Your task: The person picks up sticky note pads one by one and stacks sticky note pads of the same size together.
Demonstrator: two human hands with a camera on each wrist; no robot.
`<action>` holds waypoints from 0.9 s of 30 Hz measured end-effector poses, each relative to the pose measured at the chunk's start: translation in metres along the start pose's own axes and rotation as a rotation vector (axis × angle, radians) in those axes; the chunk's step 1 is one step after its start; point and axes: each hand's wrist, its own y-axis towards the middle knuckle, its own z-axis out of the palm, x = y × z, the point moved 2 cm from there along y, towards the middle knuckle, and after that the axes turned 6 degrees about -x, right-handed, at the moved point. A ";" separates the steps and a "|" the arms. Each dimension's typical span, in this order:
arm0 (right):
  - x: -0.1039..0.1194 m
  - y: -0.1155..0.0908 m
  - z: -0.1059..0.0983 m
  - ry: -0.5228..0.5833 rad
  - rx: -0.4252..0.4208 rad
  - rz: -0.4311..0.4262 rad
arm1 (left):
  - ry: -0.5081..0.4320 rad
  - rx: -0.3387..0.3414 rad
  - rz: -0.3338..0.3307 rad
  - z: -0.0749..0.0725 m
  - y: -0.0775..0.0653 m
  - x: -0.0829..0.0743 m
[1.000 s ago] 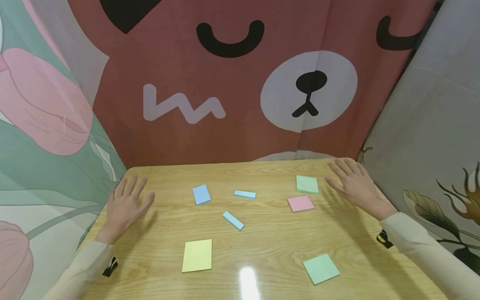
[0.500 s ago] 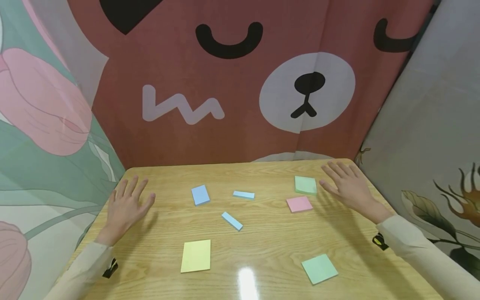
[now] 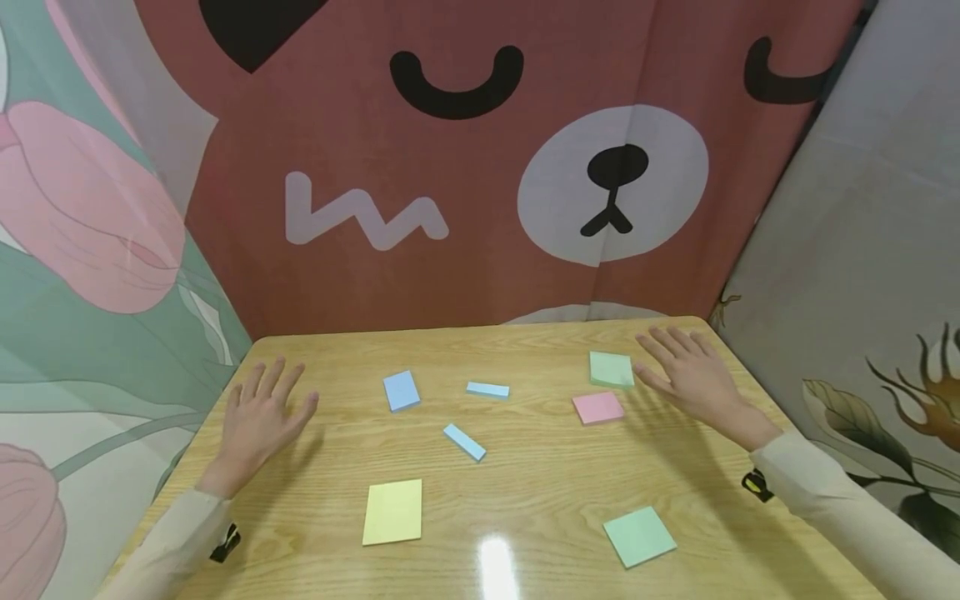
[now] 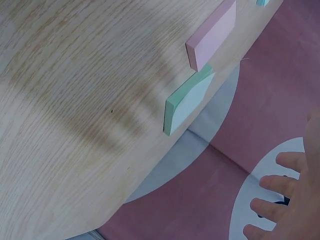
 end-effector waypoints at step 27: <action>0.012 0.001 0.008 0.041 -0.011 -0.017 | -0.041 0.033 0.055 0.005 -0.016 -0.022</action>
